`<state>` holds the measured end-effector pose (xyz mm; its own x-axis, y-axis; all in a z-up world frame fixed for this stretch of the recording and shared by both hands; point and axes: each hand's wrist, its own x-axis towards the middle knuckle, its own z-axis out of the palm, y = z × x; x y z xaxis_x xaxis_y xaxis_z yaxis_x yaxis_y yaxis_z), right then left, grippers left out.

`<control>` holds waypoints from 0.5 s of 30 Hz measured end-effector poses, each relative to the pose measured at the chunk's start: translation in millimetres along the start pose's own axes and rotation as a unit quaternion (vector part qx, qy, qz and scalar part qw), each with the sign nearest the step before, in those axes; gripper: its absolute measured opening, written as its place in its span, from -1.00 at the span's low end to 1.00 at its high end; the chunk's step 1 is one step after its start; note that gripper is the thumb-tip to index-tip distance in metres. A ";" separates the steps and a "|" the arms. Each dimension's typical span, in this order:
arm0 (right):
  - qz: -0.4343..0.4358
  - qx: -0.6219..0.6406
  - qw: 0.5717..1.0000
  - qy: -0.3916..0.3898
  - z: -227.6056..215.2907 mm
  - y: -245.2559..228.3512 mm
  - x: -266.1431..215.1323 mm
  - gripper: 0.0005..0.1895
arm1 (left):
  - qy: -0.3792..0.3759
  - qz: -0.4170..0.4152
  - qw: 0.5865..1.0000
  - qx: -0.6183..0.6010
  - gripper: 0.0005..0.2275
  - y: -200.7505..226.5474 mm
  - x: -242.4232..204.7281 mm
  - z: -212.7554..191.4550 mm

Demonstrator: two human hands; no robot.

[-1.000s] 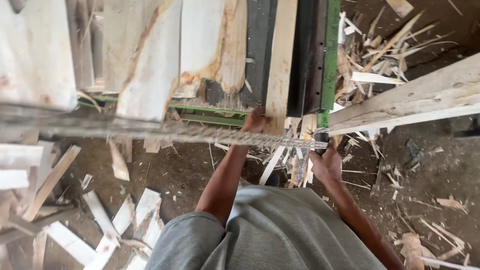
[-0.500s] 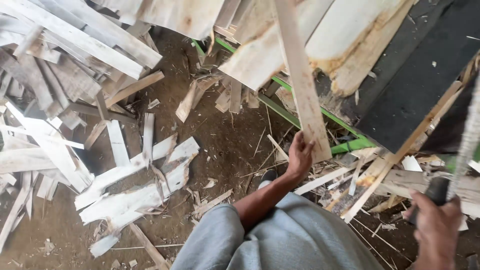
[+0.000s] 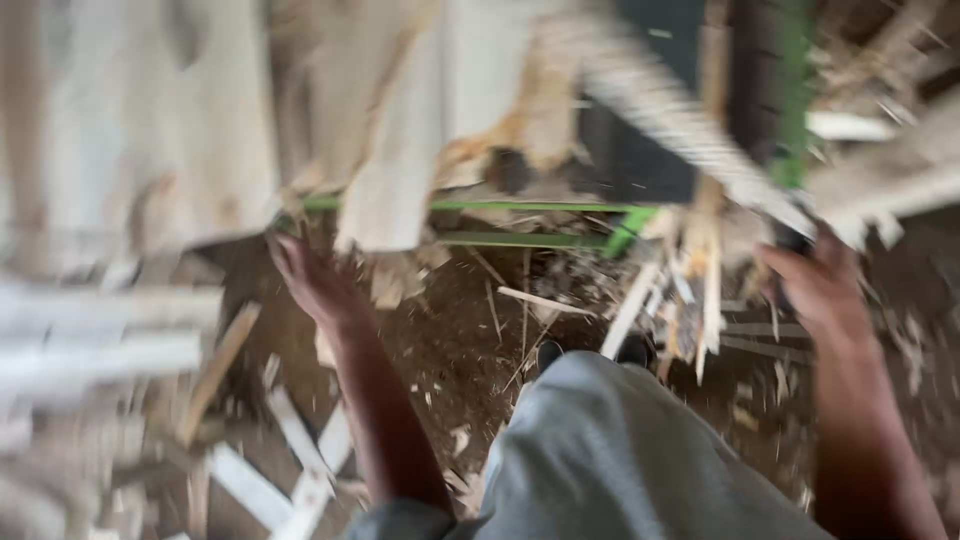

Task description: Manually trimming thin wood planks or veneers using a large lever-operated shear blade.

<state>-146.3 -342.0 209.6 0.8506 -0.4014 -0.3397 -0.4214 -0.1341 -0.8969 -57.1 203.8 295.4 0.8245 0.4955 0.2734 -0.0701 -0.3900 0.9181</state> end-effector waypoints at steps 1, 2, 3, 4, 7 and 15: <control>0.020 0.010 0.999 0.042 -1.2 3.3 -8.7 -0.52 | -0.046 0.006 0.999 -0.011 -0.37 -16.5 -19.8 38.4; -0.035 0.069 0.997 -0.011 -1.8 5.5 -8.8 -0.61 | -0.102 -0.057 0.983 -0.140 -0.58 -31.6 -47.7 68.3; -0.093 0.125 0.986 -0.063 -2.6 7.2 -7.7 -0.66 | -0.157 -0.127 0.944 -0.261 -0.71 -46.9 -76.5 94.9; -0.090 0.131 0.986 -0.044 -2.0 11.2 -11.0 -0.66 | -0.176 -0.125 0.940 -0.263 -0.71 -47.3 -92.5 124.1; -0.071 0.223 0.972 -0.007 2.5 15.2 -19.4 -0.61 | -0.228 -0.328 0.884 -0.243 -0.72 -74.5 -136.9 201.4; -0.013 0.470 0.875 -0.117 3.1 108.1 -10.1 -0.19 | -0.275 0.002 0.943 -0.186 -0.79 -97.3 -157.7 372.4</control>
<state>-199.4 -349.7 115.2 0.9434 -0.1974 -0.2664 -0.0503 0.7088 -0.7037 28.8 -125.4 56.1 0.9831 -0.0224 0.1820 -0.1828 -0.0409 0.9823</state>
